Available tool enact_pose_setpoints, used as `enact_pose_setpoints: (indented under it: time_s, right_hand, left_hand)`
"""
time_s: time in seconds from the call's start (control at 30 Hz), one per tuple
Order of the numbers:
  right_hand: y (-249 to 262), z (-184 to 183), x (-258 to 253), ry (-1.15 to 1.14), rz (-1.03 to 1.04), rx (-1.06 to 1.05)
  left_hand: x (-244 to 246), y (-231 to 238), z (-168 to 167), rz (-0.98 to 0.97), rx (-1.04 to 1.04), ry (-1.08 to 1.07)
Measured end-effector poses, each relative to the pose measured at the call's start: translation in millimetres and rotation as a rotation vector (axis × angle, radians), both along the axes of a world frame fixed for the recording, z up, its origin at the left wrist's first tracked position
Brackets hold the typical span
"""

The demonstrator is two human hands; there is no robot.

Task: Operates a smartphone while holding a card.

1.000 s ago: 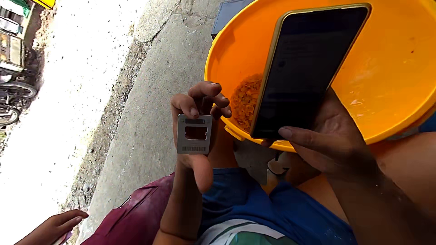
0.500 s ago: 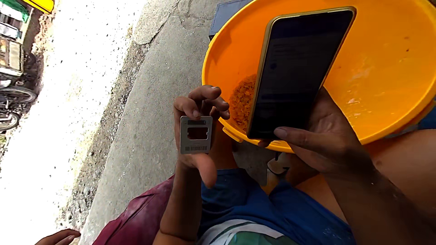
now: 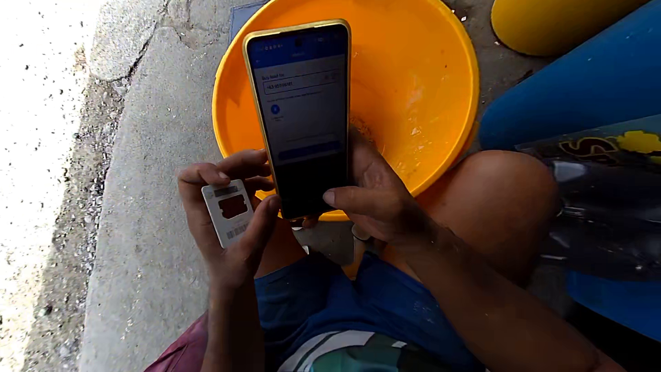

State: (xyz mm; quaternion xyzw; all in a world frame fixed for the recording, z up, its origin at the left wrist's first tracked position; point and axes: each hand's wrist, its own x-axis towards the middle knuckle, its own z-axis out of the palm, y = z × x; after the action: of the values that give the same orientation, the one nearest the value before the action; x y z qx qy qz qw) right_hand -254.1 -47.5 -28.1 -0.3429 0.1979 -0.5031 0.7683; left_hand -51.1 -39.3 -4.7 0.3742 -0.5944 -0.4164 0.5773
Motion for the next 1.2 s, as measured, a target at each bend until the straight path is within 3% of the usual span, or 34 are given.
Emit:
enact_pose_setpoints:
  time_s: [0.57,1.2]
  right_hand:
    - [-2.7,8.1,5.1,0.124,-0.14,-0.026]
    - [-2.8,-6.2,2.5,-0.019,-0.031,-0.036]
  left_hand:
    - [-24.4,5.6,0.7,0.089,-0.061,-0.117]
    - [-10.3,6.0,-2.1,0.107,-0.025,-0.062]
